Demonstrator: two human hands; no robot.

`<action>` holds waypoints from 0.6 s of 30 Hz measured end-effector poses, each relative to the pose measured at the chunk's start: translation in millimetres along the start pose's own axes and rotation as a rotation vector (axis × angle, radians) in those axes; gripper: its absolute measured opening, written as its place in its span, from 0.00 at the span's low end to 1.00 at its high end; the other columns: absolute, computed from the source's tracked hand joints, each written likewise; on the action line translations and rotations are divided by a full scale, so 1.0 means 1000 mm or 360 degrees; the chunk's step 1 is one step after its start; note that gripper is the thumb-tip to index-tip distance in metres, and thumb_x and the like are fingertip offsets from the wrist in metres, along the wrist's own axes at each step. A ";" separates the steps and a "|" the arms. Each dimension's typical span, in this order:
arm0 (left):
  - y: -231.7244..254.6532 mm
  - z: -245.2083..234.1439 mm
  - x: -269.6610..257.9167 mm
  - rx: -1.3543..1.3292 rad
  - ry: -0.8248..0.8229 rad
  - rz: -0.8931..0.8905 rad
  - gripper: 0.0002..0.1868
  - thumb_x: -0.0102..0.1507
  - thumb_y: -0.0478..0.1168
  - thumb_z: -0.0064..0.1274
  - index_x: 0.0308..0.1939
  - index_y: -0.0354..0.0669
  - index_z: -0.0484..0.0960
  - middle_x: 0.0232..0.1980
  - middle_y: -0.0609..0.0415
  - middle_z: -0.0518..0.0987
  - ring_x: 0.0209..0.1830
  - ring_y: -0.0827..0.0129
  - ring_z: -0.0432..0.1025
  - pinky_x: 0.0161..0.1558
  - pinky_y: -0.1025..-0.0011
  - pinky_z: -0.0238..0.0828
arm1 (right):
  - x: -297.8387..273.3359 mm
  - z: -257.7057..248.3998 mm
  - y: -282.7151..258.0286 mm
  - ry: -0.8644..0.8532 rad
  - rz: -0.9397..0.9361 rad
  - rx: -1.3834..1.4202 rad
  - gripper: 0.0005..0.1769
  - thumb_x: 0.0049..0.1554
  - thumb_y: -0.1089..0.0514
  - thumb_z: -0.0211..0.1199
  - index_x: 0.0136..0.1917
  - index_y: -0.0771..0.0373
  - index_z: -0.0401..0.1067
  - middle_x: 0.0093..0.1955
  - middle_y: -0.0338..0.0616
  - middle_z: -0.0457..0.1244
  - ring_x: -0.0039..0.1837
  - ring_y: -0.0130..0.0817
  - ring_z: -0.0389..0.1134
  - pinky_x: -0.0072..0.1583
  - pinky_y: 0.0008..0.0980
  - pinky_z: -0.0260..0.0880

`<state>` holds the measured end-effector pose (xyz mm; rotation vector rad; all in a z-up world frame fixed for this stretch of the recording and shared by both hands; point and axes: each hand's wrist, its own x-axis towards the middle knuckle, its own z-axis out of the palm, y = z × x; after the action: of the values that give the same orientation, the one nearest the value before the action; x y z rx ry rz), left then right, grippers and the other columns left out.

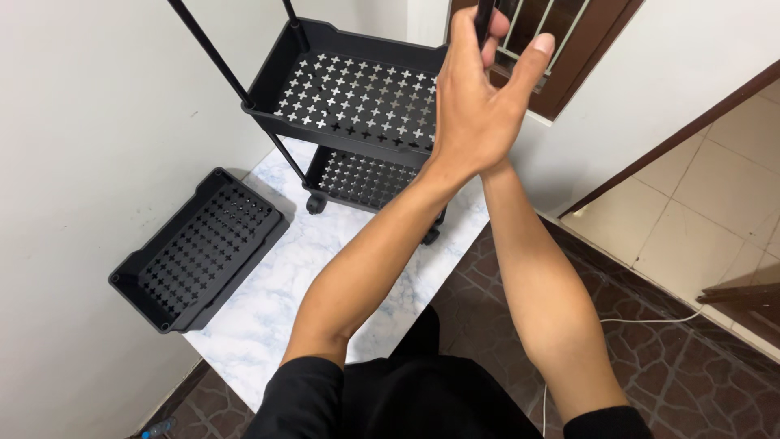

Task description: The person assembles a black plastic rolling cart by inserting four vertical poles into the corner holes of two stacked trays and securing them. The person then lifts and repositions the partially assembled cart on the table to continue attaching the remaining pole.

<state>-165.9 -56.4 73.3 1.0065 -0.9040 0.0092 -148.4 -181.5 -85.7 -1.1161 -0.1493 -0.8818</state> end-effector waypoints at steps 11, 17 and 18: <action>-0.021 -0.040 0.048 -0.0351 -0.0912 -0.0253 0.26 0.65 0.44 0.63 0.27 0.47 0.58 0.25 0.65 0.61 0.24 0.81 0.57 0.28 0.79 0.56 | 0.002 0.022 -0.030 0.1021 0.0896 -0.0959 0.28 0.63 0.40 0.50 0.67 0.62 0.61 0.58 0.46 0.64 0.57 0.38 0.69 0.53 0.38 0.69; 0.005 -0.013 0.010 0.0123 -0.0142 -0.0071 0.16 0.60 0.47 0.59 0.37 0.45 0.69 0.27 0.69 0.66 0.26 0.84 0.62 0.31 0.82 0.65 | -0.004 0.023 -0.023 0.0173 0.0178 -0.0297 0.28 0.72 0.43 0.51 0.74 0.65 0.57 0.66 0.43 0.60 0.68 0.35 0.64 0.66 0.38 0.68; 0.004 -0.011 0.007 0.0114 -0.0157 -0.0048 0.17 0.59 0.48 0.59 0.38 0.43 0.69 0.27 0.69 0.64 0.26 0.83 0.61 0.30 0.82 0.64 | -0.006 0.019 -0.018 0.0000 0.0039 -0.0177 0.28 0.74 0.44 0.52 0.76 0.66 0.57 0.67 0.42 0.59 0.70 0.34 0.63 0.69 0.38 0.69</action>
<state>-155.5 -48.4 78.8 1.0949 -0.9838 -0.0337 -158.8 -165.4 -66.5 -1.2191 -0.0872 -0.8764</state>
